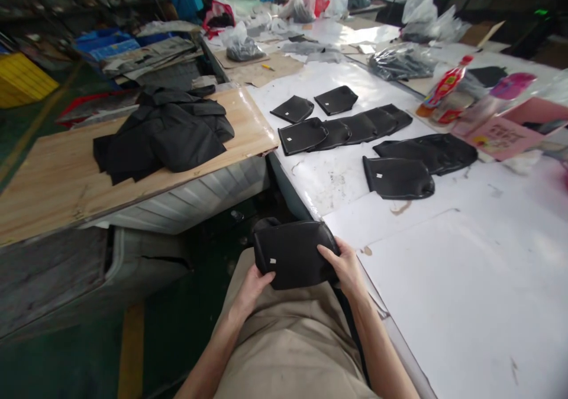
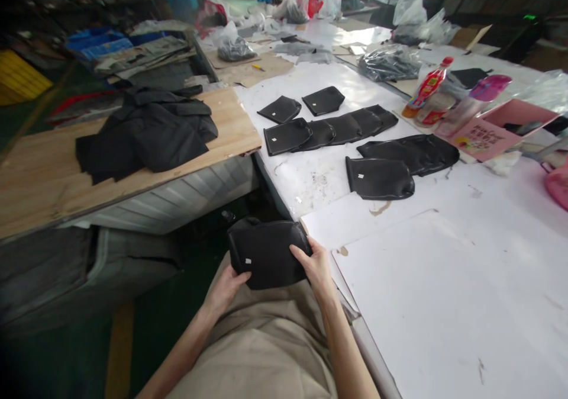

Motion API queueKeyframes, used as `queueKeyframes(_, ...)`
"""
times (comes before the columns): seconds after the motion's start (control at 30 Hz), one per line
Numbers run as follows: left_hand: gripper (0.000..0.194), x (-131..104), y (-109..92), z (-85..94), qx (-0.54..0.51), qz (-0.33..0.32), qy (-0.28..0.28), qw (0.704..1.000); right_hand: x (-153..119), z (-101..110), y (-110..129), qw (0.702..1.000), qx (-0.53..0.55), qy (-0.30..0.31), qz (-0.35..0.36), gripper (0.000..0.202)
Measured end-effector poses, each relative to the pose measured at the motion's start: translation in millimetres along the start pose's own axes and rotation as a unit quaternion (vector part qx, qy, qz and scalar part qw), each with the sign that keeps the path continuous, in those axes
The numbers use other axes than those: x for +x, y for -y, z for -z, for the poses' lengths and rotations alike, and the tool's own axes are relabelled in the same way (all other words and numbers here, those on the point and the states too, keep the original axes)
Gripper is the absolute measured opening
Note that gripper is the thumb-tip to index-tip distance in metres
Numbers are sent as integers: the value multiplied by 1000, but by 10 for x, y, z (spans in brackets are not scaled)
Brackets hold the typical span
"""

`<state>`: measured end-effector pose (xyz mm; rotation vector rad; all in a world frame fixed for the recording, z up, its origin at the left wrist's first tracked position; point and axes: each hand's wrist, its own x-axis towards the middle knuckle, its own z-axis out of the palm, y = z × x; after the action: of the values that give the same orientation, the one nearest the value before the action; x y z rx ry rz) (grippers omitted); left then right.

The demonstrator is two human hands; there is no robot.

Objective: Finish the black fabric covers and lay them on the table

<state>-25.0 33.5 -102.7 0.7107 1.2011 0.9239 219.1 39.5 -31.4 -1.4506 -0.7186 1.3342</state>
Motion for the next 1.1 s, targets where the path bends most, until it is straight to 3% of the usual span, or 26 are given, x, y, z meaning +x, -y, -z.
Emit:
queueKeyframes(0.1,61,39,69,123,34,10,15,999,-67,24,69,997,-24,67,25,32)
queueKeyframes(0.17,70,79,82,197,83,-13,-22,996,-117,51,114,992,-57,102,52,26)
queueKeyframes(0.23,78,122,21,236,159,-91,-72,980,-159,77,156,985,-91,132,66,21)
queueKeyframes(0.3,81,165,-130,229,251,-200,-84,943,-189,101,193,977,-119,160,73,19)
queueKeyframes(0.4,85,227,-466,161,373,-311,-25,874,-209,154,224,961,-159,205,96,18)
queueKeyframes(0.5,78,266,-760,120,451,-277,73,845,-208,258,207,951,-189,210,123,17)
queueKeyframes(0.67,38,210,-902,265,417,-110,162,888,-191,471,137,968,-183,94,140,20)
queueKeyframes(0.8,16,97,-866,360,319,-32,160,934,-140,511,114,976,-166,35,139,17)
queueKeyframes(0.9,22,-31,-805,238,220,33,185,957,-79,422,65,981,-145,43,124,16)
queueKeyframes(0.97,37,-134,-758,74,118,48,179,976,-56,314,-6,991,-86,51,91,21)
queueKeyframes(1.1,66,-290,-770,-192,-29,-8,162,986,-67,85,-195,994,82,63,-18,33)
